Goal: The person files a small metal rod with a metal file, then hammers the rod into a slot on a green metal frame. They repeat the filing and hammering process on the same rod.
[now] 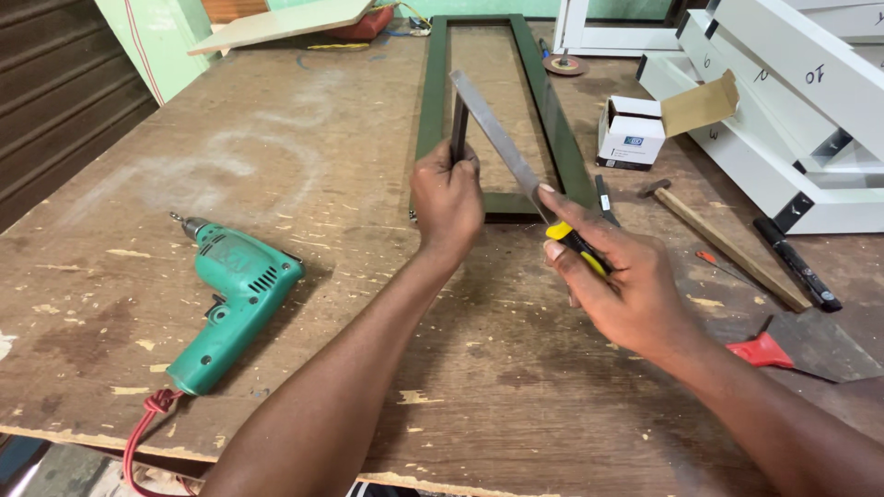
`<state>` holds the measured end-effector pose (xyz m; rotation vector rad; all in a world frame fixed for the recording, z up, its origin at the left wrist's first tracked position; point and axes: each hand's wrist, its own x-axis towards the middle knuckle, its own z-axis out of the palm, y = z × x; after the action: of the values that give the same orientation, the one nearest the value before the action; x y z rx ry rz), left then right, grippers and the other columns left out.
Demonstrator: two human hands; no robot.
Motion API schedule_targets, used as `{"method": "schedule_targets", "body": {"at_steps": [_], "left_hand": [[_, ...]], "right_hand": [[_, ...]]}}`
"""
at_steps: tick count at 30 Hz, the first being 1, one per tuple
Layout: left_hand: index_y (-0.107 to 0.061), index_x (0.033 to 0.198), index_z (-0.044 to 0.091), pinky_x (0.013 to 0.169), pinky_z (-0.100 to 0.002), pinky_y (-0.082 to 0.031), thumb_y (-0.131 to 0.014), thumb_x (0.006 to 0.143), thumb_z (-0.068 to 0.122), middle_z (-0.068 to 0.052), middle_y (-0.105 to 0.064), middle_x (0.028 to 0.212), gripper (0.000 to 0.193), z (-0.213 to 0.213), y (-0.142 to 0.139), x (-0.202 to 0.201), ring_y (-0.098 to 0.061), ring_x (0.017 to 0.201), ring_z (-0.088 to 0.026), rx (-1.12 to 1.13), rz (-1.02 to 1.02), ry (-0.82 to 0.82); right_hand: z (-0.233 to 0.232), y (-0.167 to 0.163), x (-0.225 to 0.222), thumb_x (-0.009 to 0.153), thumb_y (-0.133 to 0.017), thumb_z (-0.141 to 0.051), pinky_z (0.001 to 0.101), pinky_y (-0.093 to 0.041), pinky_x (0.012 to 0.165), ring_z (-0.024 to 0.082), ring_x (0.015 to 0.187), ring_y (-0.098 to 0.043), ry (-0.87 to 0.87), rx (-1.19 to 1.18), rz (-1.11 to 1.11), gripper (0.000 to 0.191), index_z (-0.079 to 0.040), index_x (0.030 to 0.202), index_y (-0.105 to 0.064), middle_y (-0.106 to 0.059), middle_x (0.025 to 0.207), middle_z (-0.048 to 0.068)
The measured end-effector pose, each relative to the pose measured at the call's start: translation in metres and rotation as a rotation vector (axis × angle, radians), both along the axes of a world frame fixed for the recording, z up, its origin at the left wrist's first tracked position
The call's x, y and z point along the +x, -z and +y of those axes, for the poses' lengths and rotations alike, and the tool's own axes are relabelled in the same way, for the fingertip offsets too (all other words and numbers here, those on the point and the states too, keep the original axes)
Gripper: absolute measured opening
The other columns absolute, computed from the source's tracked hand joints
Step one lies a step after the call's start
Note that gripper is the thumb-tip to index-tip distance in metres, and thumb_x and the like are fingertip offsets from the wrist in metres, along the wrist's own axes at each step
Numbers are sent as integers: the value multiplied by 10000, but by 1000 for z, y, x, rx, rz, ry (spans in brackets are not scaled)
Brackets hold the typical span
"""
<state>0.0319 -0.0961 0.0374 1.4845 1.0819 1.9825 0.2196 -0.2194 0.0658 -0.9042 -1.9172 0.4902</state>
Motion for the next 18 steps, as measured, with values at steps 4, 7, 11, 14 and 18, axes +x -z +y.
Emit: {"method": "schedule_targets", "body": {"at_steps": [4, 7, 11, 14, 18], "left_hand": [[-579, 765, 34, 482, -310, -414, -518, 890, 16, -3, -565, 605, 140, 1, 0, -4, -540, 546, -87, 123, 108, -21], [-650, 756, 60, 367, -340, -351, -533, 935, 60, -13, -574, 586, 214, 5, -2, -11, -469, 452, -119, -30, 177, 19], [-694, 792, 80, 364, -370, -358, -533, 972, 95, -20, -599, 574, 242, 8, -5, -15, -480, 439, -131, -64, 316, -143], [-706, 833, 95, 380, -398, -401, -554, 964, 122, -36, -612, 567, 202, 1, -6, -5, -504, 424, -162, -36, 571, -198], [-731, 844, 117, 463, -402, -487, -609, 882, 110, -53, -675, 602, 128, -13, -12, -1, -625, 496, -184, 35, 523, -224]], "right_hand": [[0, 1, 2, 997, -634, -75, 210, -503, 494, 16, 553, -570, -19, -19, 7, 539, -169, 1517, -529, -638, 772, -43], [1, 2, 2, 1016, -593, -63, 205, -528, 536, 19, 616, -592, -78, -81, 58, 550, -162, 1544, -475, -653, 859, -44], [3, 3, 2, 1044, -562, -53, 212, -489, 531, 39, 585, -538, -72, -25, 28, 539, -169, 1563, -474, -641, 858, -10], [5, 1, 5, 1031, -570, -58, 209, -478, 482, 31, 541, -559, -9, -7, 42, 548, -180, 1554, -466, -633, 773, -11], [6, -2, 6, 1040, -568, -51, 217, -462, 475, 37, 538, -529, 17, -39, 96, 522, -183, 1540, -500, -646, 818, -23]]}}
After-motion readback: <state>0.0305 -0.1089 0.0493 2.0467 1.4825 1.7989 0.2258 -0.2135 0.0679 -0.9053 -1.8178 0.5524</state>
